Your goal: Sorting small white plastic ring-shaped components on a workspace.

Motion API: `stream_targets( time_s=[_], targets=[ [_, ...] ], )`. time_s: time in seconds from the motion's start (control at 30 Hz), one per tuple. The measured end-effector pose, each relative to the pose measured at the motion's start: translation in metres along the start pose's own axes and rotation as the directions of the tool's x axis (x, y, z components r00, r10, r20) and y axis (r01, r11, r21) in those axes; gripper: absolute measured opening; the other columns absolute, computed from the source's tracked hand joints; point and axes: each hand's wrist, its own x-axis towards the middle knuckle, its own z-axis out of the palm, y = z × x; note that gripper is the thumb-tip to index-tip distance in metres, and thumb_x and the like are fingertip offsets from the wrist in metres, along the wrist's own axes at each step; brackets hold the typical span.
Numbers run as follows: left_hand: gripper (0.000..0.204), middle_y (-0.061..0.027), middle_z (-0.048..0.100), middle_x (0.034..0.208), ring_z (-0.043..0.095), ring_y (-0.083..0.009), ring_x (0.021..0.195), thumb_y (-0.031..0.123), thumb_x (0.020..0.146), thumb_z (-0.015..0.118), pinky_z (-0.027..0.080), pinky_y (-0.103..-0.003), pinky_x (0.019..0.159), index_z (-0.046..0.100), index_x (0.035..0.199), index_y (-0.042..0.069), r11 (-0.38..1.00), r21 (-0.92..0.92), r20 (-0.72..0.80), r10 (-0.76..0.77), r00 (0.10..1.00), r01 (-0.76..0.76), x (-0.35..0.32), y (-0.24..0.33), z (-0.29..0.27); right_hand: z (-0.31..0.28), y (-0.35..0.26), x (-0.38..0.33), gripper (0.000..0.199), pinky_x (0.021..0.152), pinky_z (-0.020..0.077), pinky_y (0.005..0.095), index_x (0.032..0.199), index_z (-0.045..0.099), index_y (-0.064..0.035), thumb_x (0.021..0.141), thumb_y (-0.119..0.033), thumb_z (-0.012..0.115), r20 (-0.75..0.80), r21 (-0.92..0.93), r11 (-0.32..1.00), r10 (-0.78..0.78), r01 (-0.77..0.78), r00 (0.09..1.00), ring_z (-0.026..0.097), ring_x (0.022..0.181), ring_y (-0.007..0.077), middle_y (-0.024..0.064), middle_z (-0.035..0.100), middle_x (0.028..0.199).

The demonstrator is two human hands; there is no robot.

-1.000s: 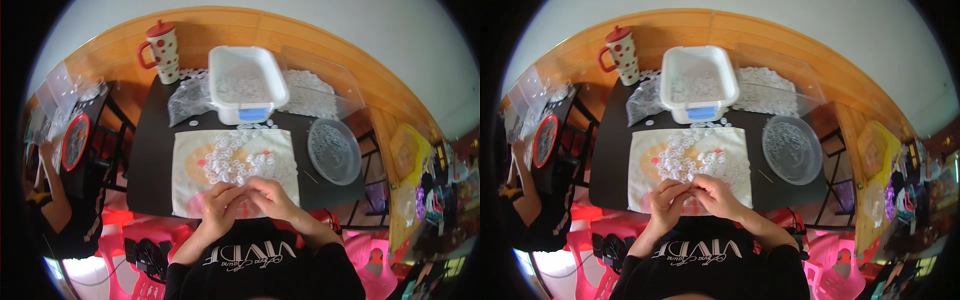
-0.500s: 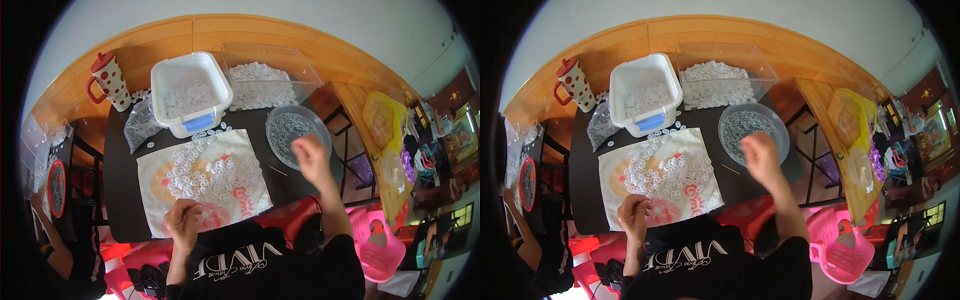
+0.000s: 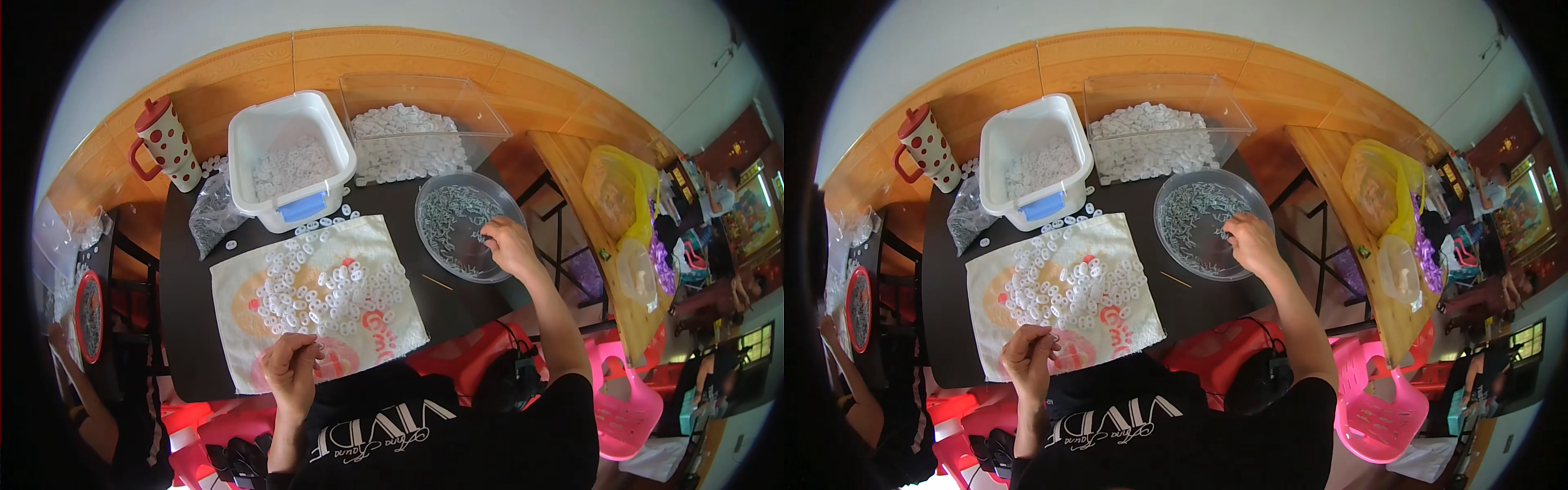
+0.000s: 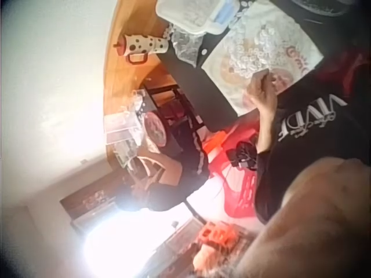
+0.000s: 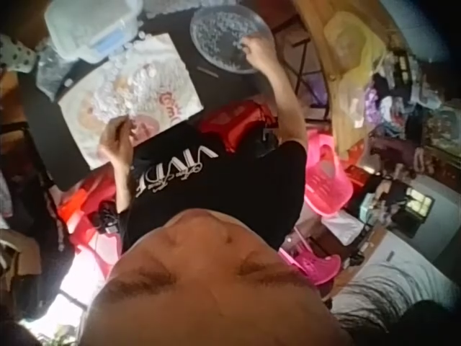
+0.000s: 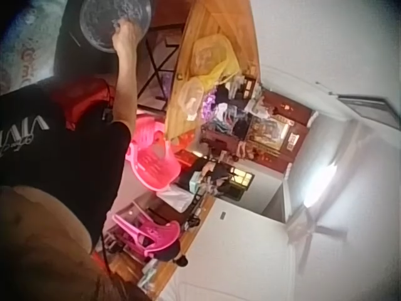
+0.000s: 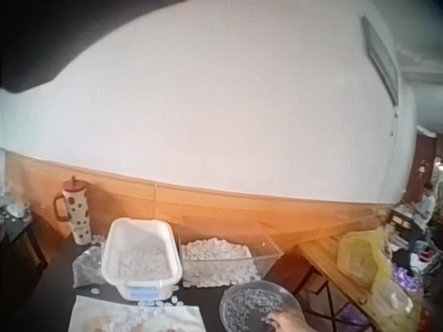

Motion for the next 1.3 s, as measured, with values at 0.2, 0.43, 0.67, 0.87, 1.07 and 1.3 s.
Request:
stream_targets(
  time_s=[0.2,0.43,0.67,0.87,1.07,1.3],
  targets=[
    [0.015,-0.0065,0.066,0.078,0.065,-0.0102,0.065,-0.012,0.084,0.06,0.05,-0.021,0.055,0.066,0.093,-0.002,0.999,0.042,0.034,-0.023,0.999,0.022,-0.001,0.002,0.004,0.003,0.005,0.001,0.015,0.075,0.0495,0.0408,0.088,0.063,0.0007,0.075,0.008,0.062,0.061,0.035,0.998,-0.063,0.061,0.996,0.062,0.087,0.0343,0.0131,0.063,0.089],
    [0.014,-0.0063,0.066,0.077,0.065,-0.01,0.064,-0.012,0.086,0.058,0.049,-0.021,0.054,0.066,0.093,-0.003,0.996,-0.024,0.047,-0.082,0.996,0.083,0.001,-0.001,0.002,-0.003,0.021,-0.01,0.016,0.07,0.0479,0.0295,0.097,0.065,0.0004,0.084,0.008,0.059,0.072,0.403,0.913,0.032,-0.058,0.997,0.062,0.078,0.0196,0.0099,0.064,0.087],
    [0.014,-0.0109,0.067,0.081,0.066,-0.0146,0.065,-0.012,0.088,0.058,0.051,-0.024,0.056,0.065,0.099,-0.006,0.938,-0.204,0.018,-0.283,0.959,0.281,-0.004,0.001,-0.003,-0.011,-0.014,-0.005,0.013,0.073,0.048,0.0244,0.097,0.066,0.0026,0.087,0.008,0.061,0.12,0.774,0.615,0.096,-0.154,0.988,0.06,0.085,0.0092,0.0028,0.064,0.089],
    [0.019,-0.0115,0.07,0.087,0.067,-0.0145,0.071,-0.011,0.091,0.057,0.053,-0.024,0.061,0.064,0.108,-0.005,0.825,-0.44,0.19,-0.302,0.934,0.356,0.005,0.002,0.015,-0.008,-0.152,-0.027,0.022,0.072,0.0451,0.0249,0.098,0.061,0.0025,0.079,0.013,0.063,-0.024,0.952,0.292,-0.207,0.085,0.978,0.058,0.08,0.0143,0.0081,0.061,0.09],
    [0.023,-0.0091,0.069,0.093,0.066,-0.0127,0.076,-0.012,0.092,0.056,0.055,-0.025,0.065,0.064,0.112,-0.002,0.819,-0.469,0.241,-0.242,0.94,0.331,-0.005,0.006,0.012,0.022,-0.224,-0.016,0.021,0.069,0.0481,0.0262,0.098,0.058,0.0027,0.08,0.011,0.063,-0.069,0.923,0.315,-0.425,0.219,0.902,0.06,0.075,0.0169,0.0102,0.061,0.086],
    [0.018,-0.0068,0.069,0.091,0.066,-0.0091,0.077,-0.007,0.094,0.059,0.055,-0.023,0.068,0.064,0.11,-0.002,0.846,-0.437,0.244,-0.215,0.946,0.305,-0.008,0.01,0.005,0.025,-0.233,-0.012,0.024,0.07,0.0483,0.027,0.102,0.056,0.0031,0.081,0.012,0.061,-0.105,0.901,0.325,-0.477,0.287,0.872,0.059,0.077,0.0168,0.0102,0.061,0.088]
  ],
)
